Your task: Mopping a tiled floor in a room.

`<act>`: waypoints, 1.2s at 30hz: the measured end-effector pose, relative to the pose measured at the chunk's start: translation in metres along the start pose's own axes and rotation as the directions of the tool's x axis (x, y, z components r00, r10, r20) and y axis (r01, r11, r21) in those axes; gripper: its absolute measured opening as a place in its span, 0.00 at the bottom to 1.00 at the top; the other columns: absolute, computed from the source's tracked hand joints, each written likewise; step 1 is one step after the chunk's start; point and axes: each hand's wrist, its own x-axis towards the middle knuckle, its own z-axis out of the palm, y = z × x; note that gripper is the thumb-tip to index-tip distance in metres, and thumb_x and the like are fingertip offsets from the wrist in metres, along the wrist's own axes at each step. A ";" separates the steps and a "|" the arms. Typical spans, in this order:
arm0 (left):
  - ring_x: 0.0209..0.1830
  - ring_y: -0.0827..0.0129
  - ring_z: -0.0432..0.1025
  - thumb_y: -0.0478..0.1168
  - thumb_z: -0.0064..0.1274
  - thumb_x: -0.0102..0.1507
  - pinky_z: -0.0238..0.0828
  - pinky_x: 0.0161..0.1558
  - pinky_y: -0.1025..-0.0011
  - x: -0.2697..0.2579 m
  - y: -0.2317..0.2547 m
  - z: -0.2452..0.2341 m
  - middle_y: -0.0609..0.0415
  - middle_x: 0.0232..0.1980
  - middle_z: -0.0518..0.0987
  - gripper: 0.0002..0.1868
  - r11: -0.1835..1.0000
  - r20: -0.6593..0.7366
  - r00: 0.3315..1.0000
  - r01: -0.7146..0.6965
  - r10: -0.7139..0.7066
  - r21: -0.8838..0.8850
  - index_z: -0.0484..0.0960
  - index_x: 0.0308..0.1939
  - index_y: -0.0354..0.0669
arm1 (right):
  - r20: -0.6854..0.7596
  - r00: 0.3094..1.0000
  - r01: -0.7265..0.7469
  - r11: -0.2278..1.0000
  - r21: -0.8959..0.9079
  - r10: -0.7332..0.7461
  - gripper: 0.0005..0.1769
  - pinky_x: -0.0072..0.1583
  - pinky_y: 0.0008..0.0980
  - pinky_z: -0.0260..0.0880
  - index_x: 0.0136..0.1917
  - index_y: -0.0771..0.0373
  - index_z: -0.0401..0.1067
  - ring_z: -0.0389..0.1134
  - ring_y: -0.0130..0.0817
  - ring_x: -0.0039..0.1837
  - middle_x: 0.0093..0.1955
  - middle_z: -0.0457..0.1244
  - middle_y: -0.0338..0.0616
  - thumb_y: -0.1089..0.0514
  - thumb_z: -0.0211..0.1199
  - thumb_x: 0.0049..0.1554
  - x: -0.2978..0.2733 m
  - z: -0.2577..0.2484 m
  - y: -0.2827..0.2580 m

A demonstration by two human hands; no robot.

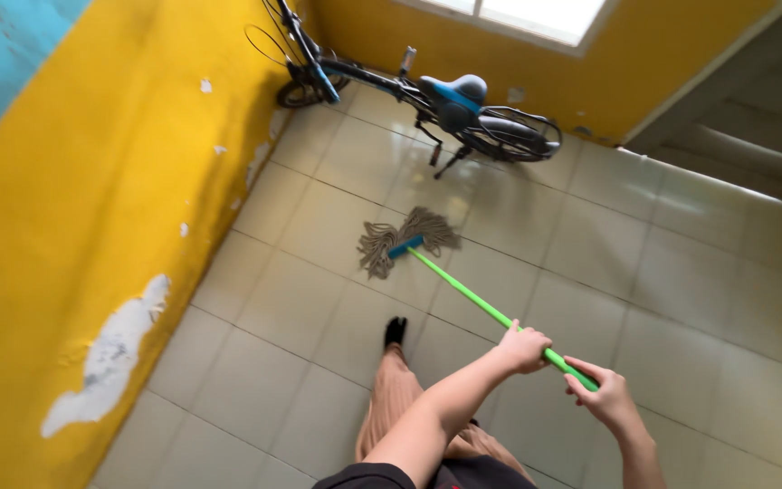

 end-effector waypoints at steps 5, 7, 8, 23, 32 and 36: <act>0.61 0.58 0.72 0.55 0.57 0.59 0.50 0.70 0.35 -0.014 -0.120 -0.093 0.58 0.53 0.82 0.15 0.994 -0.033 0.997 0.067 -0.065 0.090 0.85 0.47 0.57 | 0.002 0.997 0.083 0.984 -0.158 -0.083 0.25 0.43 0.33 0.73 0.65 0.56 0.77 0.71 0.32 0.37 0.37 0.73 0.49 0.53 0.68 0.54 0.073 0.085 -0.098; 0.61 0.58 0.71 0.54 0.57 0.60 0.52 0.69 0.38 -0.022 -0.171 -0.122 0.58 0.52 0.82 0.14 0.987 -0.068 0.992 0.115 -0.107 0.114 0.85 0.46 0.58 | -0.008 0.984 0.175 0.966 -0.193 -0.180 0.25 0.45 0.33 0.73 0.64 0.57 0.76 0.69 0.33 0.38 0.38 0.73 0.49 0.52 0.68 0.54 0.103 0.123 -0.137; 0.60 0.59 0.71 0.53 0.56 0.61 0.53 0.68 0.39 -0.025 -0.198 -0.135 0.58 0.52 0.81 0.14 0.980 -0.114 0.985 0.147 -0.132 0.134 0.85 0.46 0.58 | 0.006 0.971 0.237 0.952 -0.192 -0.240 0.24 0.47 0.35 0.73 0.64 0.57 0.76 0.71 0.37 0.40 0.41 0.72 0.52 0.53 0.67 0.54 0.120 0.144 -0.155; 0.76 0.46 0.56 0.49 0.63 0.58 0.55 0.67 0.40 -0.043 -0.379 -0.207 0.55 0.58 0.76 0.15 0.947 -0.296 0.918 0.187 -0.263 -0.263 0.80 0.42 0.49 | -0.036 0.856 0.513 0.857 -0.053 -0.515 0.17 0.53 0.36 0.73 0.54 0.65 0.78 0.72 0.42 0.49 0.50 0.66 0.49 0.64 0.66 0.50 0.192 0.235 -0.282; 0.68 0.42 0.63 0.50 0.62 0.61 0.65 0.68 0.53 -0.019 -0.301 -0.156 0.38 0.64 0.69 0.16 0.869 -0.335 0.873 0.176 -0.355 -0.463 0.77 0.42 0.45 | -0.153 0.889 0.447 0.890 0.088 -0.431 0.14 0.52 0.33 0.75 0.51 0.64 0.80 0.74 0.37 0.51 0.51 0.70 0.48 0.66 0.69 0.49 0.111 0.151 -0.246; 0.72 0.34 0.56 0.50 0.62 0.63 0.59 0.68 0.48 0.005 -0.243 -0.137 0.29 0.68 0.66 0.15 0.834 -0.390 0.815 0.192 -0.429 -0.517 0.81 0.38 0.41 | -0.302 0.836 0.504 0.858 0.095 -0.458 0.13 0.51 0.30 0.77 0.52 0.66 0.78 0.76 0.36 0.51 0.55 0.71 0.49 0.67 0.67 0.52 0.077 0.111 -0.236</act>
